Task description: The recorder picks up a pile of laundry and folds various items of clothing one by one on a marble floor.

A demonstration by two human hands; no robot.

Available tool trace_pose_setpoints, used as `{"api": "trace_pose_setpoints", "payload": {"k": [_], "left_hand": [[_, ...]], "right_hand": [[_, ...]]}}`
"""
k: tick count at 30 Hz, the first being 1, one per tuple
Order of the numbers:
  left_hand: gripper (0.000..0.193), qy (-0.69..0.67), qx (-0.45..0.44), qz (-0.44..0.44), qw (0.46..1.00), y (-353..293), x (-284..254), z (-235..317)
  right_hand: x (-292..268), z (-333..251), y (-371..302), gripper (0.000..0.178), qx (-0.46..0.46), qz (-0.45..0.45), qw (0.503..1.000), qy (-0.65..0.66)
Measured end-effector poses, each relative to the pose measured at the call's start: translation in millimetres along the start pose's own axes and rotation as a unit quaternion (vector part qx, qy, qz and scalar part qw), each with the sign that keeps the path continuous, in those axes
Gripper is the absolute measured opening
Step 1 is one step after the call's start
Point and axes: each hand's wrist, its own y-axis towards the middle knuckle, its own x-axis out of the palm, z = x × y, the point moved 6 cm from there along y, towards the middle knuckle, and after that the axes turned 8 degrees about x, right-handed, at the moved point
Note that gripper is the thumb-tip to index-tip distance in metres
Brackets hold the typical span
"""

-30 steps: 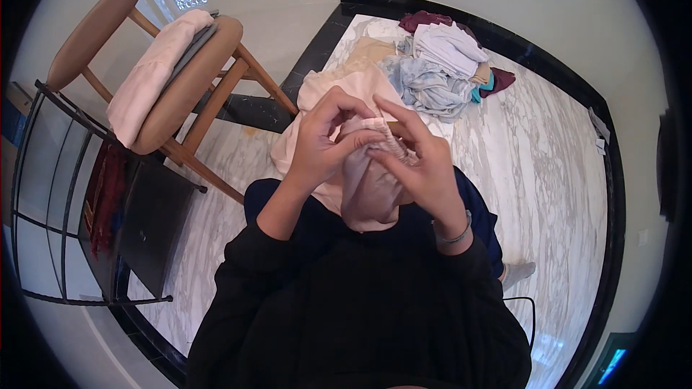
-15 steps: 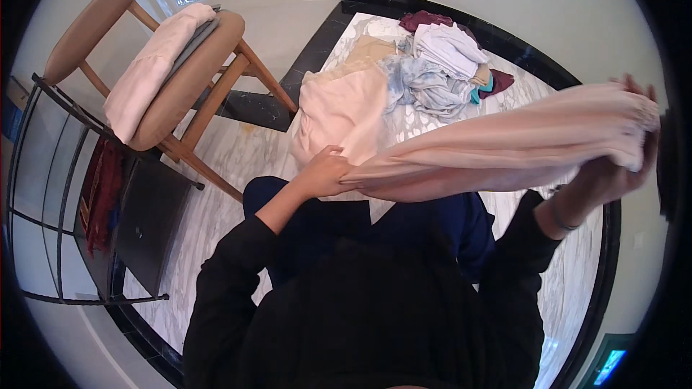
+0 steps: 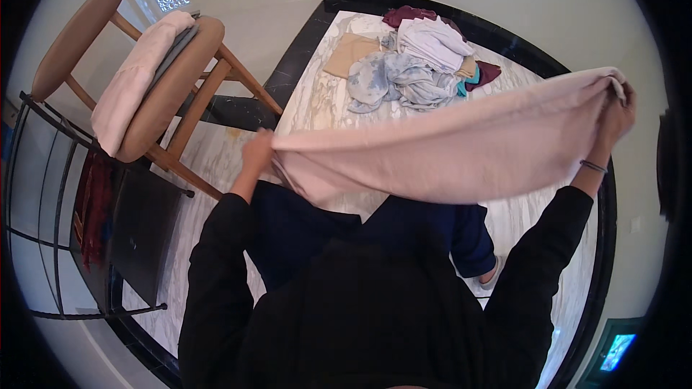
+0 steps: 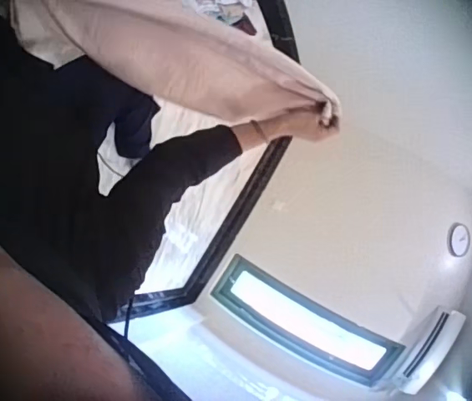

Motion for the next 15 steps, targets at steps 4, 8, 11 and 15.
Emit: {"api": "trace_pose_setpoints", "payload": {"k": [4,8,11,15], "left_hand": [[0.015,-0.062,-0.079,0.276,0.956,22.6,-95.8,-32.5],[0.021,-0.194,-0.088,0.402,0.891,21.9,-167.6,-40.8],[0.026,-0.211,-0.075,0.441,0.869,17.8,-176.2,-30.5],[0.028,-0.170,-0.083,0.401,0.896,11.8,-120.2,-14.8]], "right_hand": [[16.2,85.6,26.4,0.026,0.089,-0.034,0.983,0.156],[12.2,145.9,45.4,0.034,0.171,-0.070,0.930,0.318],[3.2,195.7,34.6,0.036,0.181,-0.077,0.902,0.385],[-16.1,311.6,-28.0,0.043,0.334,-0.075,0.832,0.438]]}}
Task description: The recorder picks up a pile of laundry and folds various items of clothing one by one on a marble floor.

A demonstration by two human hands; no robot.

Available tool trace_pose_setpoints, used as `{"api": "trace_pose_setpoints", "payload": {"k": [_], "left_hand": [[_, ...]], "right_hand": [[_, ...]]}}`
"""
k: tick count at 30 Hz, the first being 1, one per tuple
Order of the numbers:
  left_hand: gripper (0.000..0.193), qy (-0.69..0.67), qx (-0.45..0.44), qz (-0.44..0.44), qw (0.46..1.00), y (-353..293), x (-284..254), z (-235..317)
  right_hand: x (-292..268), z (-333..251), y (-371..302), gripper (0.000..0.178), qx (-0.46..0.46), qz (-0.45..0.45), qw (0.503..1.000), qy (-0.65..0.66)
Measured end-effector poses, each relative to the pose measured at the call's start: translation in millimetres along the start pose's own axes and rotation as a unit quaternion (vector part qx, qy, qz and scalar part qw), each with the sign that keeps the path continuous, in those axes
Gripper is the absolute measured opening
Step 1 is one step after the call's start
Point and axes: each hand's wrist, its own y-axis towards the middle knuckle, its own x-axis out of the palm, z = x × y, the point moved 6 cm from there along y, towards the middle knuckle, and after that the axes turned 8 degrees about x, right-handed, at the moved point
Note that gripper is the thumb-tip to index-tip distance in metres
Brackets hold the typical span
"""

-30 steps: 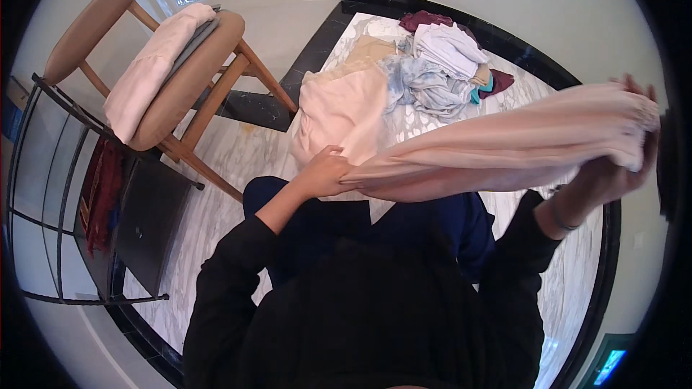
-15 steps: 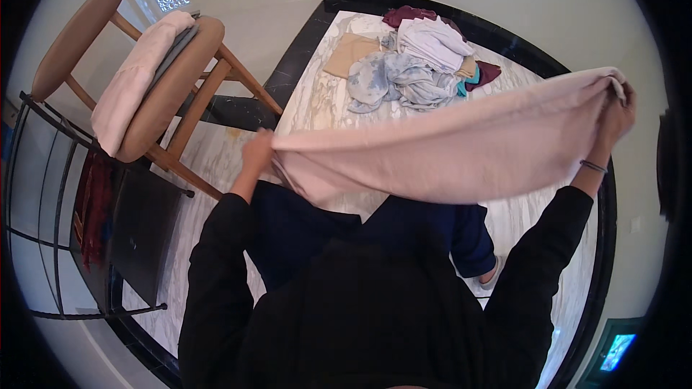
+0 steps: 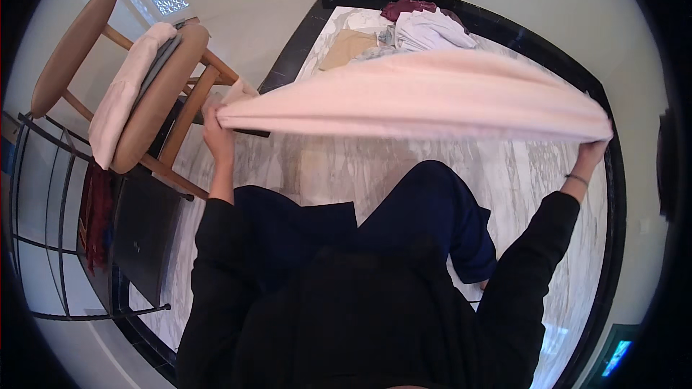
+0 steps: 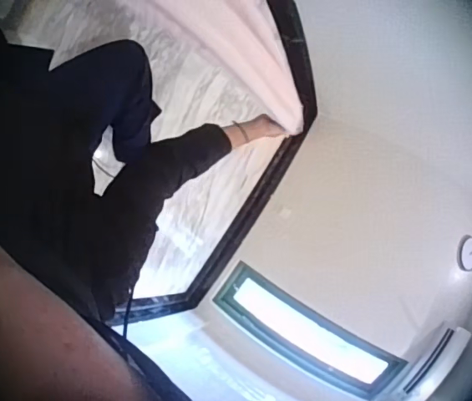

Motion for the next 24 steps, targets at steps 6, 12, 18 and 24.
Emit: {"api": "trace_pose_setpoints", "payload": {"k": [6,12,18,24], "left_hand": [[0.028,-0.066,-0.256,-0.198,0.944,-117.9,93.7,-66.7],[0.031,-0.186,-0.393,-0.338,0.835,-193.7,175.8,-121.5],[0.028,-0.002,-0.272,-0.346,0.898,-204.2,204.5,-155.5],[0.038,-0.187,-0.311,-0.359,0.860,-188.0,195.9,-125.3]], "right_hand": [[-200.3,162.3,-67.5,0.054,0.255,0.206,0.944,0.030],[-280.9,260.0,-154.3,0.056,0.273,0.190,0.943,-0.006],[-258.8,268.0,-133.7,0.044,0.234,0.254,0.935,0.085],[-214.8,179.6,-82.3,0.040,0.166,0.230,0.953,0.103]]}}
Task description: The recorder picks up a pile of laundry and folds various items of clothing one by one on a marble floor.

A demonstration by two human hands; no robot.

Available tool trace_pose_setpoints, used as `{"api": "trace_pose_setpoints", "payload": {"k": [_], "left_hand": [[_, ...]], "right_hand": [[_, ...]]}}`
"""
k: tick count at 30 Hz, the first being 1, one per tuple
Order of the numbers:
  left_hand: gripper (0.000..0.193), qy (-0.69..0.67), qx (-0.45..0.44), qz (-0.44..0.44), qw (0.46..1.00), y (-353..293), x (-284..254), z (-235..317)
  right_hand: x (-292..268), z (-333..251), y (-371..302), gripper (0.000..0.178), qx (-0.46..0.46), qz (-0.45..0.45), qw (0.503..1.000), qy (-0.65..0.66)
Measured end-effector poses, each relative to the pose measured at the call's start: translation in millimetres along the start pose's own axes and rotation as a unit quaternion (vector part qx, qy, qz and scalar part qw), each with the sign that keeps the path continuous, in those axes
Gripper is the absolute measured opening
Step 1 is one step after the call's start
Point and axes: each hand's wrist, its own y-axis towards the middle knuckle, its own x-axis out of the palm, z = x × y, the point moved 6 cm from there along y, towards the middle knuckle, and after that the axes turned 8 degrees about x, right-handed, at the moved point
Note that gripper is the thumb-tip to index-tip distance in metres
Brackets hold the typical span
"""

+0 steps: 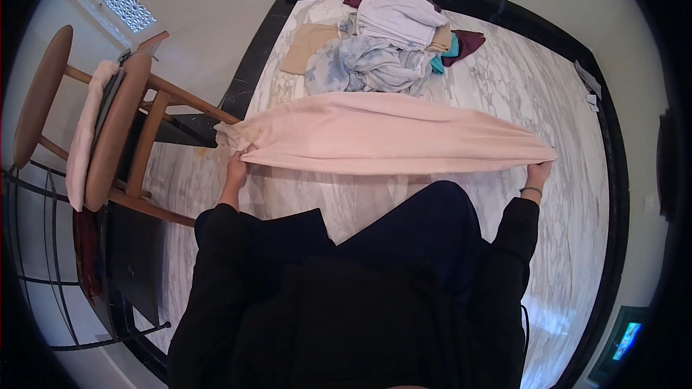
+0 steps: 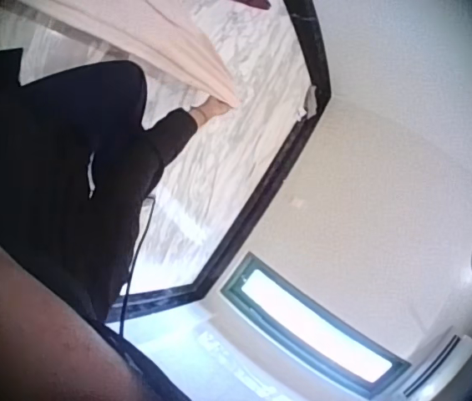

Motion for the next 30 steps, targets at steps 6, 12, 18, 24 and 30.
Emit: {"api": "trace_pose_setpoints", "payload": {"k": [6,12,18,24,30], "left_hand": [[0.039,0.169,-0.213,-0.269,0.924,-41.3,0.7,15.3],[0.051,0.319,-0.288,-0.174,0.886,-20.7,-19.6,1.6],[0.061,0.360,0.114,-0.170,0.910,-36.2,26.9,49.2],[0.064,0.470,-0.285,-0.126,0.826,-62.6,1.6,34.4],[0.070,0.409,-0.399,0.098,0.815,-61.9,-45.0,3.9]], "right_hand": [[-62.1,-58.8,0.8,0.042,-0.048,0.044,0.997,-0.033],[-143.6,-42.2,11.4,0.043,0.059,0.087,0.994,-0.041],[-132.2,-38.6,7.2,0.042,0.027,0.113,0.993,-0.033],[-108.4,-42.8,13.3,0.038,-0.019,0.080,0.995,-0.055],[-97.6,-37.2,12.8,0.037,-0.005,0.089,0.996,-0.026]]}}
